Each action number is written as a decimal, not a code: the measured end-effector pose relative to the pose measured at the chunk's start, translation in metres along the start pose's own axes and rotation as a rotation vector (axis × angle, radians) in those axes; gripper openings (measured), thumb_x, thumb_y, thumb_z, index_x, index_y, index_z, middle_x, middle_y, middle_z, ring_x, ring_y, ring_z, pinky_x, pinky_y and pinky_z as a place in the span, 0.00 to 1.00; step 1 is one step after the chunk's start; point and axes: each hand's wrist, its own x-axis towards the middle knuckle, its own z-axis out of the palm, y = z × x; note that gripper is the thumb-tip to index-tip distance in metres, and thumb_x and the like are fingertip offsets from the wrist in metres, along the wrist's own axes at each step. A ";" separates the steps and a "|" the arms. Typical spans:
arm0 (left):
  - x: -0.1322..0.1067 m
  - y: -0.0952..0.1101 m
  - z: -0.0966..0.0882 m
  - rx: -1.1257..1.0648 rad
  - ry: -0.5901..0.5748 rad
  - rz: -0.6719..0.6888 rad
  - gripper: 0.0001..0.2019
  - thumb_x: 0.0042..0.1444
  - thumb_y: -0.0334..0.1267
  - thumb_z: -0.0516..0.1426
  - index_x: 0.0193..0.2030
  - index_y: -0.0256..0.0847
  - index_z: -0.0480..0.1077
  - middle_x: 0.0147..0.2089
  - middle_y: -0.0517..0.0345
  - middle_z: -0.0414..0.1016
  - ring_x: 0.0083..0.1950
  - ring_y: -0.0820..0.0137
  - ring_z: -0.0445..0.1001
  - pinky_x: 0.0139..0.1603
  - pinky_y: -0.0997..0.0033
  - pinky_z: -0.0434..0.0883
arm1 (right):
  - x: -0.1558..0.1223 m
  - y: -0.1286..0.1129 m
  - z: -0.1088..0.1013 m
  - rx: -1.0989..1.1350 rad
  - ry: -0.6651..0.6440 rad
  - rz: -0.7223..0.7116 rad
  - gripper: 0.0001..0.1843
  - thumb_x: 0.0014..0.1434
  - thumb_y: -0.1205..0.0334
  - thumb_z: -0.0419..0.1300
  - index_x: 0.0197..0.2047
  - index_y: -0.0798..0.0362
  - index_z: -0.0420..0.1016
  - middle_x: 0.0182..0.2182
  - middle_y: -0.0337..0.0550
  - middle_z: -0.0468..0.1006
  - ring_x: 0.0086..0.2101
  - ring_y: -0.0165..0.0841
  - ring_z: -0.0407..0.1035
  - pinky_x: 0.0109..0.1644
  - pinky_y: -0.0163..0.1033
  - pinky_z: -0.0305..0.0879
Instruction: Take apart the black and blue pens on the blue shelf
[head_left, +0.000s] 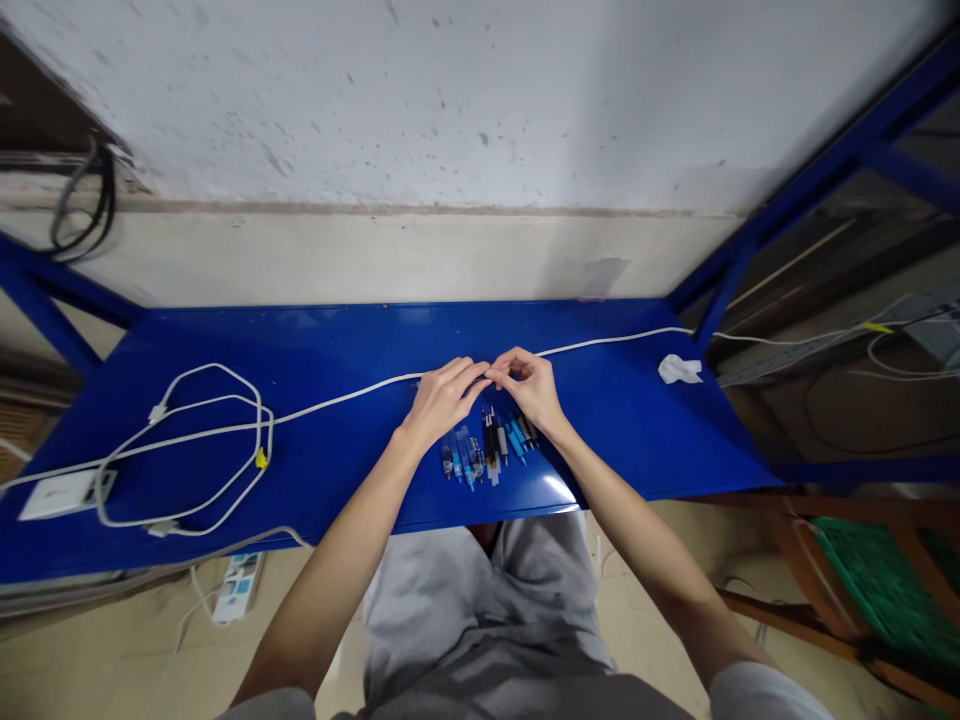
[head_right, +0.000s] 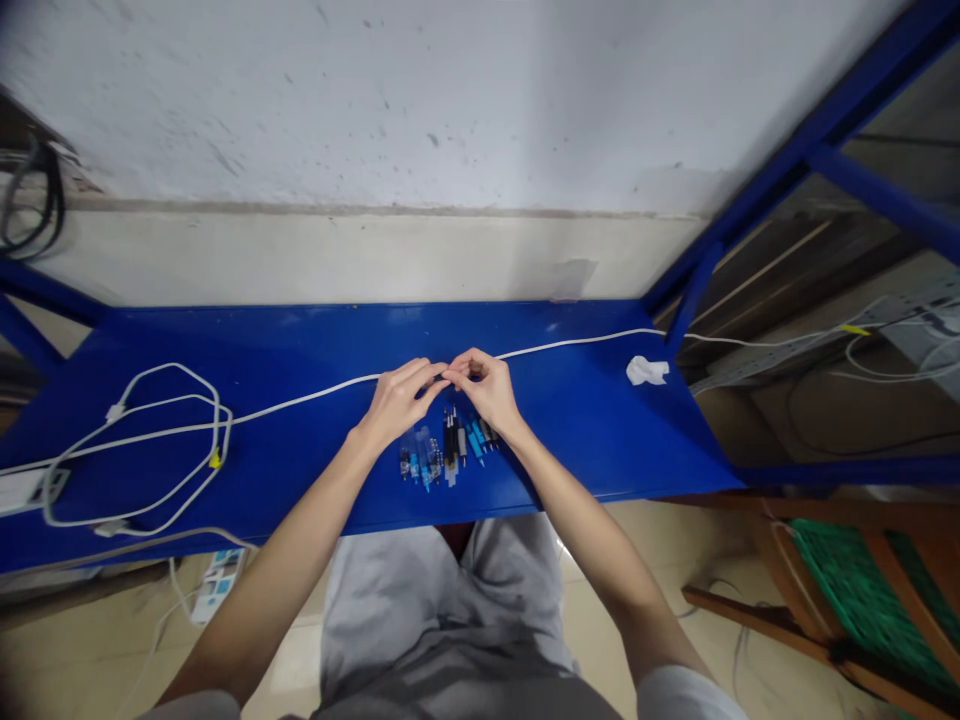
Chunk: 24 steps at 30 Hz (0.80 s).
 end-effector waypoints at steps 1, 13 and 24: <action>0.000 0.001 0.000 0.011 -0.002 0.002 0.12 0.72 0.41 0.53 0.52 0.38 0.74 0.42 0.51 0.79 0.42 0.66 0.77 0.41 0.68 0.71 | 0.000 0.001 -0.001 -0.007 -0.009 0.004 0.18 0.53 0.47 0.74 0.33 0.53 0.78 0.25 0.37 0.77 0.26 0.30 0.70 0.35 0.37 0.68; -0.007 -0.002 0.001 0.060 0.047 -0.127 0.14 0.73 0.44 0.52 0.51 0.44 0.77 0.46 0.55 0.84 0.43 0.66 0.82 0.39 0.71 0.70 | -0.019 -0.013 -0.052 -0.278 -0.130 -0.050 0.17 0.63 0.46 0.66 0.45 0.50 0.85 0.42 0.47 0.84 0.44 0.40 0.77 0.53 0.45 0.70; -0.005 0.000 -0.009 -0.025 -0.088 -0.270 0.11 0.72 0.39 0.50 0.47 0.46 0.74 0.46 0.60 0.82 0.41 0.68 0.80 0.39 0.70 0.66 | -0.070 -0.033 -0.088 -0.600 -0.528 -0.001 0.42 0.57 0.46 0.72 0.71 0.40 0.65 0.66 0.48 0.70 0.66 0.47 0.61 0.72 0.58 0.56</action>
